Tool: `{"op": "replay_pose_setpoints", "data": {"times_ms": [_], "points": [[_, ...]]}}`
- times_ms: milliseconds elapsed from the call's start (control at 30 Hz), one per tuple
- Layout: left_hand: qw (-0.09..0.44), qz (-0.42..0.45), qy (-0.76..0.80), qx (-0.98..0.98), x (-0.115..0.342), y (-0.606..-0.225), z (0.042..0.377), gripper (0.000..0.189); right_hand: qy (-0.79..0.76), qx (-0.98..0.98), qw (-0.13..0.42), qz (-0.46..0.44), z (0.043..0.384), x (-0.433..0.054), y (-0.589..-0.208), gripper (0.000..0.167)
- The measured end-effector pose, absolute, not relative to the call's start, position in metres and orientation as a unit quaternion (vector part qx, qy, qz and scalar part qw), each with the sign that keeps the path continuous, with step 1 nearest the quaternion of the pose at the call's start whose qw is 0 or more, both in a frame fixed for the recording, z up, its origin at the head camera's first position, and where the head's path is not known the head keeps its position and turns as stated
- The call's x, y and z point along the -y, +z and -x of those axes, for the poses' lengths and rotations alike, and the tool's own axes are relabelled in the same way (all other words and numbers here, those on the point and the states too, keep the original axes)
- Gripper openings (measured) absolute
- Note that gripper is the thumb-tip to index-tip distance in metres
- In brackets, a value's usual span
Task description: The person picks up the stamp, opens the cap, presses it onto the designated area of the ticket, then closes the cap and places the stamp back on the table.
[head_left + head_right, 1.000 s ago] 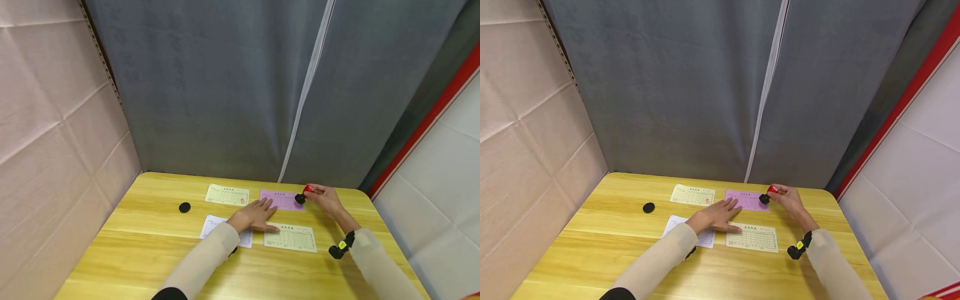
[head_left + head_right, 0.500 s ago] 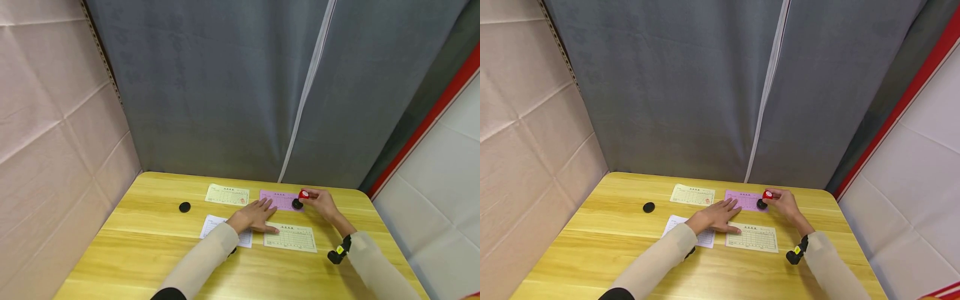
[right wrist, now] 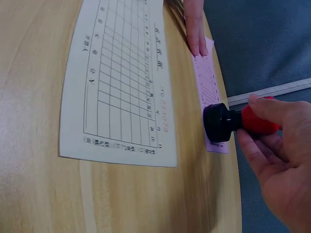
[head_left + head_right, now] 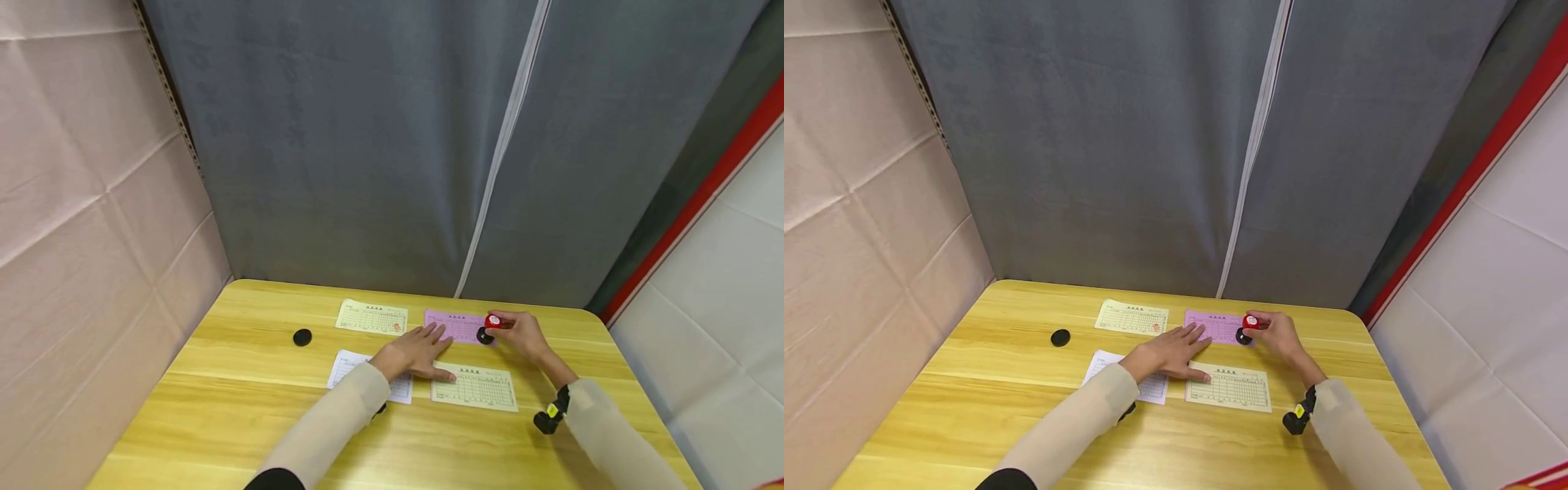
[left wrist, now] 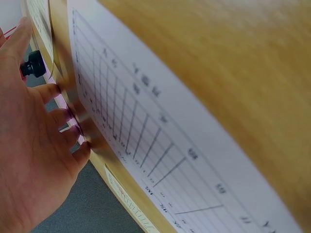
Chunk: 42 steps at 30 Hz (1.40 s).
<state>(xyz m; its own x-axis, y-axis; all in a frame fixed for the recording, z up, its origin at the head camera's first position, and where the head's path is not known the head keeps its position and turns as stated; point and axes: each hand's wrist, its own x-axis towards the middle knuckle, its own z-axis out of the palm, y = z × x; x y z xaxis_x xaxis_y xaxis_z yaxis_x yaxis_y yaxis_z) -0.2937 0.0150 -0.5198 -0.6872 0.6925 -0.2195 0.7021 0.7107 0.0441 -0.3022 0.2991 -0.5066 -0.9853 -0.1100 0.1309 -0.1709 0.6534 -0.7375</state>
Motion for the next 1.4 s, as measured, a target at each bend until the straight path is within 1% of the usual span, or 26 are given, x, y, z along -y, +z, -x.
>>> {"op": "replay_pose_setpoints", "data": {"times_ms": [233,433,567,733,967,1200,1400], "points": [[0.112,-0.382,-0.017,-0.917,-0.0149,-0.5196,0.2932,0.096,0.377,0.92,0.051,-0.092,0.3016,-0.2935,-0.5063,0.05],[0.111,-0.384,-0.019,-0.917,-0.0137,-0.5181,0.2938,0.096,0.353,0.929,0.045,-0.104,0.3018,-0.2913,-0.5036,0.05],[0.111,-0.385,-0.015,-0.916,-0.0136,-0.5172,0.2944,0.095,0.339,0.932,0.052,-0.116,0.3029,-0.2918,-0.5042,0.05],[0.11,-0.385,-0.018,-0.916,-0.0137,-0.5162,0.2946,0.095,0.324,0.937,0.047,-0.122,0.3048,-0.292,-0.506,0.053],[0.108,-0.387,-0.018,-0.915,-0.0137,-0.519,0.2945,0.096,0.319,0.939,0.052,-0.121,0.3047,-0.2917,-0.5081,0.049],[0.106,-0.386,-0.022,-0.916,-0.0136,-0.52,0.2956,0.096,0.314,0.94,0.042,-0.127,0.304,-0.2902,-0.509,0.053],[0.106,-0.387,-0.018,-0.916,-0.0132,-0.5176,0.2966,0.096,0.315,0.939,0.056,-0.125,0.3046,-0.2916,-0.5097,0.051]]}}
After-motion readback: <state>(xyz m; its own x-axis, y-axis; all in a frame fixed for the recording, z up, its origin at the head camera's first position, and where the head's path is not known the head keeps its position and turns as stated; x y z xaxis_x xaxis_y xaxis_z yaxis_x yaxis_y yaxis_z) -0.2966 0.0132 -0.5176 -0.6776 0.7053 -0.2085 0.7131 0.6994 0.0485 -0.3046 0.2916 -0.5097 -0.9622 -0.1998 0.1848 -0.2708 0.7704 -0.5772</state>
